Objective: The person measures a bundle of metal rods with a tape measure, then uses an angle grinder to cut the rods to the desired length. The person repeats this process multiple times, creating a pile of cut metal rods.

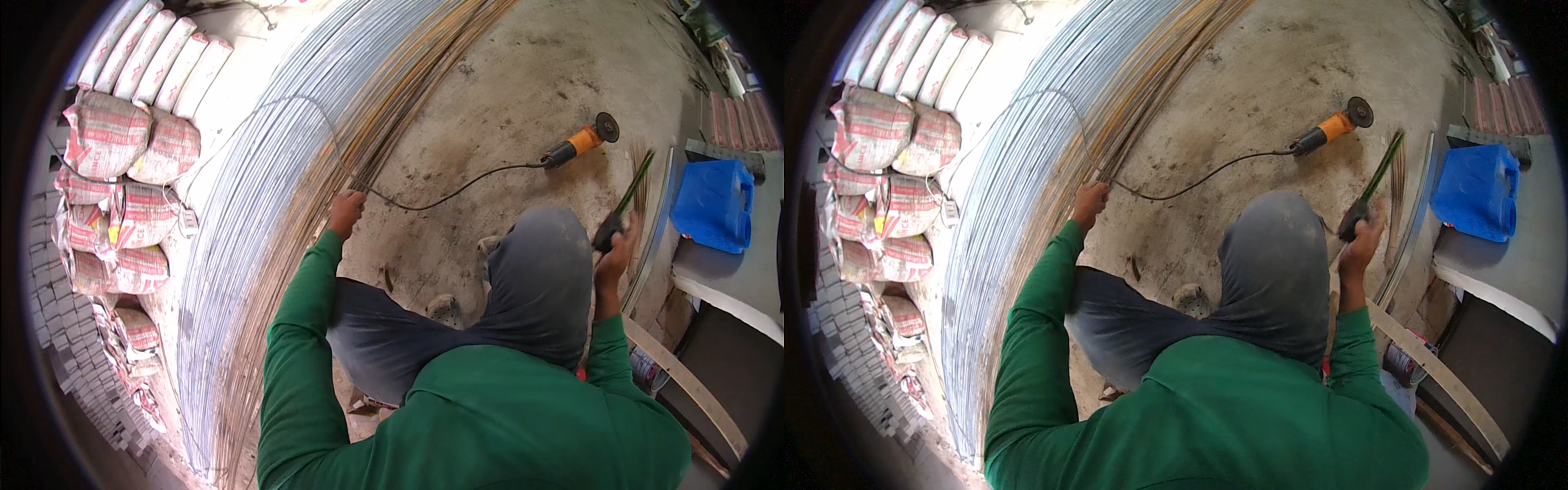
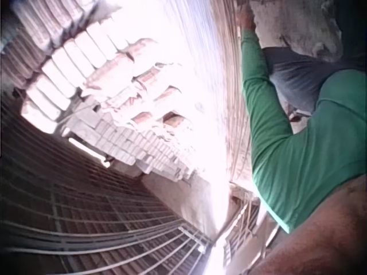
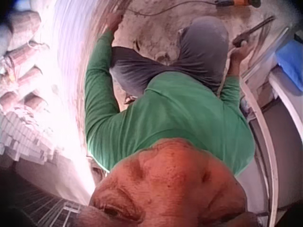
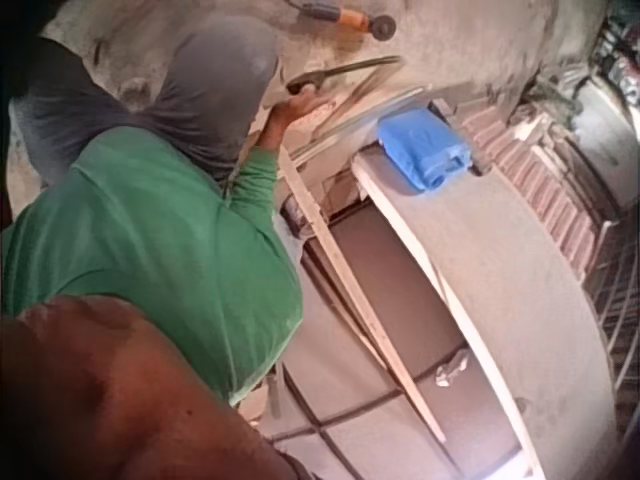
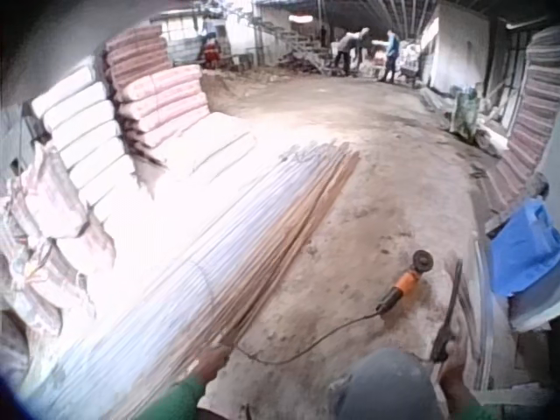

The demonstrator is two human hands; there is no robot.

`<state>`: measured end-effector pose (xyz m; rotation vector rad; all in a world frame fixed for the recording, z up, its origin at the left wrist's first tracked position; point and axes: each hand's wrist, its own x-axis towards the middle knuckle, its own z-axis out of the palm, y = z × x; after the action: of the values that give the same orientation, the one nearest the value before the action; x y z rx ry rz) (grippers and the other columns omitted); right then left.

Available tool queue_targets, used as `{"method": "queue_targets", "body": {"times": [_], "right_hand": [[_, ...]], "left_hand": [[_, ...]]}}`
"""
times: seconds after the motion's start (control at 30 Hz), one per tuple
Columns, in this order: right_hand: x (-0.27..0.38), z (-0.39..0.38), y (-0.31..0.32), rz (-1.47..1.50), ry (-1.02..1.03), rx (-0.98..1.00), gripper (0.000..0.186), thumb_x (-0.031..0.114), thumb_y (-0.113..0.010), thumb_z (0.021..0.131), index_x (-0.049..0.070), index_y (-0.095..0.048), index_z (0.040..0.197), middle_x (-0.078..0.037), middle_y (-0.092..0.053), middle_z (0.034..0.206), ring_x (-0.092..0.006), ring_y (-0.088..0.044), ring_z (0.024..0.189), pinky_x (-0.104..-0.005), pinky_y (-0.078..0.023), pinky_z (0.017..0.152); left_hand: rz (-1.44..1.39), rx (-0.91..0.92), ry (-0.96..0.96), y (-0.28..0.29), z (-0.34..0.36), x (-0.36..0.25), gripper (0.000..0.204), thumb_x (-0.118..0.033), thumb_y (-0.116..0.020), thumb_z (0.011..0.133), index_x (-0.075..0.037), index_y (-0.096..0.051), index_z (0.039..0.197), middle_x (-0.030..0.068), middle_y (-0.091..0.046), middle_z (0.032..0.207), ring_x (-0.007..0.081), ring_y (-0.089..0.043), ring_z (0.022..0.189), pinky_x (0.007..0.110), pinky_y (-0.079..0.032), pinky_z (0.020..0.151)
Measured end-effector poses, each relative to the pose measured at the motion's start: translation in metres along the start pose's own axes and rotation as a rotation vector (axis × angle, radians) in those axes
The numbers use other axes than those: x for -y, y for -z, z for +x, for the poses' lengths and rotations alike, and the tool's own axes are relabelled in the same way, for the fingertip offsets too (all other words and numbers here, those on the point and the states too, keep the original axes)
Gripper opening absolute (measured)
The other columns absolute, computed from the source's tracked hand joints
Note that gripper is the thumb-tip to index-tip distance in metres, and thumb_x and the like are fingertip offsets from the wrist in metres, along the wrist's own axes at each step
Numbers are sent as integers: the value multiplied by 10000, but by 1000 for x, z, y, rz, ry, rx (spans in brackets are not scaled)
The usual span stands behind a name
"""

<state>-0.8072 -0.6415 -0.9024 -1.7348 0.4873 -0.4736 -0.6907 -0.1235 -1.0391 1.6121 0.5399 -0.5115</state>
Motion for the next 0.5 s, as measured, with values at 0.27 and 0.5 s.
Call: {"method": "queue_targets", "body": {"times": [0.27,0.5], "right_hand": [[-138,-99,7,-441,-449,240,659,246,-474,882,3,-271,1459,-216,-455,1330,-339,-490,1174,-410,-403,996],[-192,-133,21,-710,-586,367,691,313,-511,885,10,-277,1461,-235,-398,1399,-396,-421,1253,-451,-368,1032]], "left_hand": [[-25,32,87,-37,-10,18,190,-150,-592,866,-21,-524,745,39,-456,657,135,-390,545,368,-294,502],[159,-40,-4,-54,-5,51,222,-239,-567,869,-54,-585,749,30,-498,645,131,-442,558,325,-360,514]]}}
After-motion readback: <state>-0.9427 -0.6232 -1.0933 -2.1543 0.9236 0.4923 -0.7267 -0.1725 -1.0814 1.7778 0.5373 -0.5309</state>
